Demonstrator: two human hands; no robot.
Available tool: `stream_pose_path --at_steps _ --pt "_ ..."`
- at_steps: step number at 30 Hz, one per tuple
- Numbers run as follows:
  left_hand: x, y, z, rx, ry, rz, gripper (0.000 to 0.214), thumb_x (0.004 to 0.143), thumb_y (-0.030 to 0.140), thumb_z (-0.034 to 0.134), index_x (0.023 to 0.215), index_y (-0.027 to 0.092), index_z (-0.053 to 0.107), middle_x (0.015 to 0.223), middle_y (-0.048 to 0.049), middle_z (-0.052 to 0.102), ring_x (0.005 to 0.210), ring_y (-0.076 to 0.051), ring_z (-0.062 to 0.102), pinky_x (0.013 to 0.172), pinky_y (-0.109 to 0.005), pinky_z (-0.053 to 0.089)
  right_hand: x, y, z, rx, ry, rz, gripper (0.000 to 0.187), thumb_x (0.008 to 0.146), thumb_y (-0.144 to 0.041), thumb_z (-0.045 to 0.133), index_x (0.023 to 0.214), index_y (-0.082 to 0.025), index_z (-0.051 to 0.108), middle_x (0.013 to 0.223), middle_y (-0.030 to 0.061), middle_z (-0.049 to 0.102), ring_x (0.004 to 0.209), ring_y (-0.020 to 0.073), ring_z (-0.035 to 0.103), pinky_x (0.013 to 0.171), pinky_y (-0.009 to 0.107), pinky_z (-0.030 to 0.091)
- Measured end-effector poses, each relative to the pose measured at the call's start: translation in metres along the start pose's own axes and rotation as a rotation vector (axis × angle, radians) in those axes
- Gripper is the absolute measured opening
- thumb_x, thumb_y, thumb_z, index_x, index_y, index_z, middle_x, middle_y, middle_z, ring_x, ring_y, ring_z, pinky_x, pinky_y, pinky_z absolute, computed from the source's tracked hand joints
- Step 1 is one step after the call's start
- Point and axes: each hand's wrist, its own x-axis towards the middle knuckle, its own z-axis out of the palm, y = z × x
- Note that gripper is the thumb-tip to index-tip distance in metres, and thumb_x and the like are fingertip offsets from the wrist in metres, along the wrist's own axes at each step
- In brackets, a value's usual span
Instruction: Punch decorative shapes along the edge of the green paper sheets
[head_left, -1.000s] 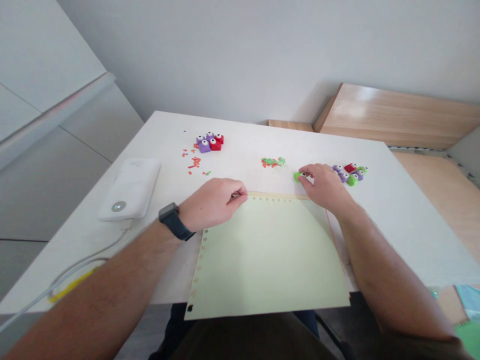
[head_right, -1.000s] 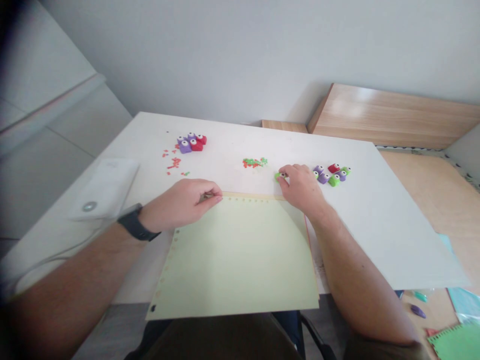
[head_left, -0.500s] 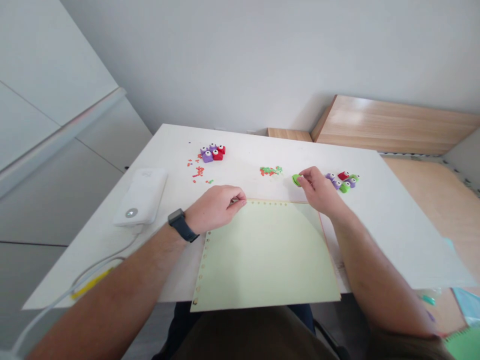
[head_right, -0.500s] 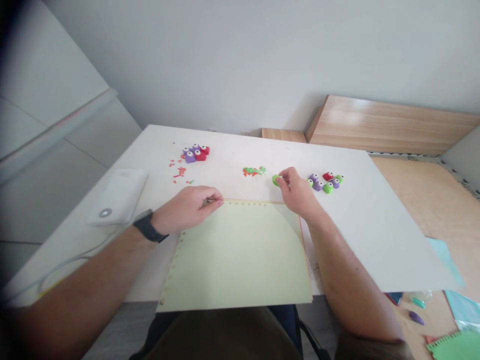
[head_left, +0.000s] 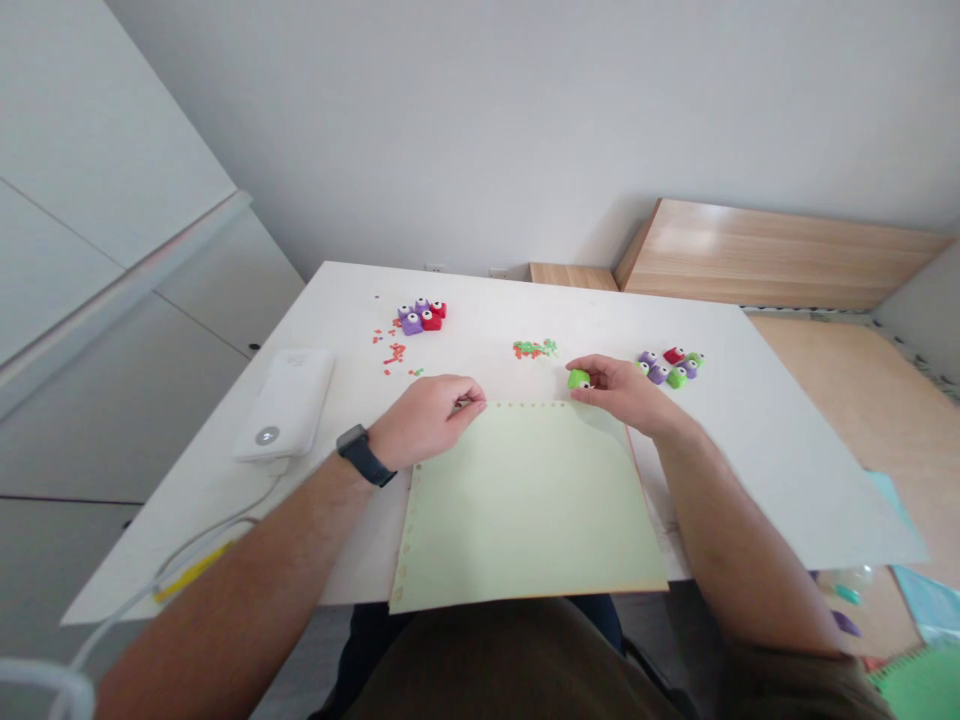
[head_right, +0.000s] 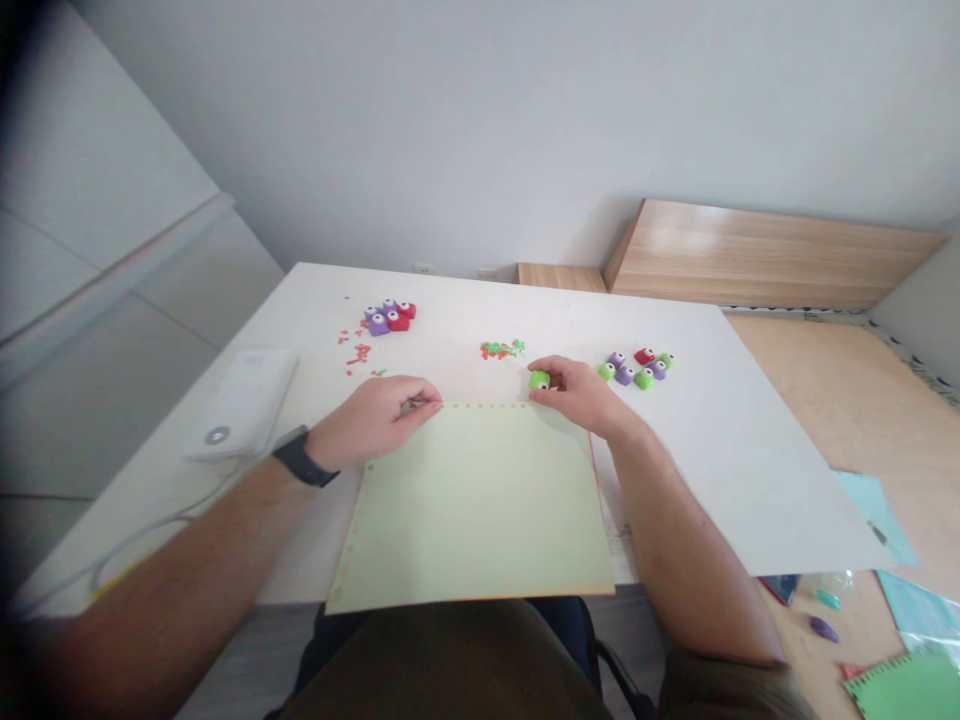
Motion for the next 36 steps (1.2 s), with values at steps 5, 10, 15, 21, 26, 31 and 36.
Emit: stream_pose_path --at_steps 5,10,15,21,26,31,36 --pt "0.0 -0.003 0.002 -0.012 0.016 0.004 0.022 0.098 0.035 0.053 0.092 0.021 0.07 0.093 -0.002 0.076 0.086 -0.018 0.068 0.08 -0.031 0.047 -0.003 -0.011 -0.003 -0.128 -0.08 -0.003 0.044 0.082 -0.036 0.075 0.125 -0.024 0.071 0.098 0.0023 0.072 0.083 0.0182 0.06 0.08 0.034 0.048" --pt "0.0 -0.004 0.001 -0.018 0.032 -0.002 0.022 0.099 0.035 0.054 0.093 0.021 0.07 0.093 -0.0014 0.075 0.086 -0.018 0.067 0.079 -0.032 0.047 -0.006 -0.019 -0.005 -0.135 -0.138 0.004 0.043 0.082 -0.036 0.075 0.124 -0.025 0.072 0.109 0.003 0.074 0.097 0.0212 0.064 0.088 0.036 0.049" --pt "-0.001 -0.004 0.001 -0.023 0.048 0.0 0.021 0.099 0.035 0.054 0.093 0.021 0.07 0.093 -0.0018 0.075 0.086 -0.018 0.067 0.08 -0.032 0.047 -0.009 -0.022 -0.006 -0.162 -0.2 -0.003 0.046 0.082 -0.037 0.076 0.126 -0.027 0.071 0.118 0.0029 0.074 0.105 0.0225 0.066 0.096 0.037 0.05" --pt "0.0 -0.003 0.001 -0.021 0.063 -0.001 0.02 0.098 0.034 0.055 0.093 0.021 0.07 0.093 -0.0017 0.075 0.087 -0.018 0.068 0.081 -0.032 0.047 -0.012 -0.026 -0.007 -0.253 -0.226 -0.019 0.045 0.085 -0.041 0.073 0.128 -0.028 0.07 0.126 0.0034 0.073 0.108 0.0234 0.066 0.1 0.04 0.05" --pt "-0.001 -0.002 0.001 -0.024 0.061 -0.006 0.018 0.097 0.032 0.057 0.092 0.021 0.07 0.092 -0.0006 0.075 0.085 -0.017 0.068 0.08 -0.032 0.047 -0.012 -0.026 -0.007 -0.258 -0.259 -0.023 0.044 0.089 -0.04 0.069 0.13 -0.025 0.069 0.129 0.0046 0.072 0.111 0.0232 0.068 0.104 0.04 0.05" --pt "-0.001 -0.001 0.001 -0.019 0.05 -0.009 0.019 0.098 0.032 0.056 0.093 0.021 0.07 0.093 -0.0008 0.075 0.086 -0.018 0.067 0.08 -0.032 0.047 -0.013 -0.024 -0.006 -0.311 -0.249 -0.042 0.044 0.089 -0.039 0.068 0.131 -0.026 0.068 0.131 0.0048 0.072 0.113 0.0245 0.068 0.105 0.042 0.05" --pt "-0.001 0.0 0.001 -0.015 0.043 -0.013 0.019 0.098 0.032 0.055 0.093 0.022 0.07 0.094 -0.0011 0.075 0.087 -0.019 0.068 0.08 -0.032 0.047 -0.014 -0.025 -0.006 -0.351 -0.245 -0.055 0.044 0.086 -0.038 0.071 0.129 -0.027 0.068 0.13 0.0037 0.072 0.111 0.0245 0.067 0.103 0.041 0.051"
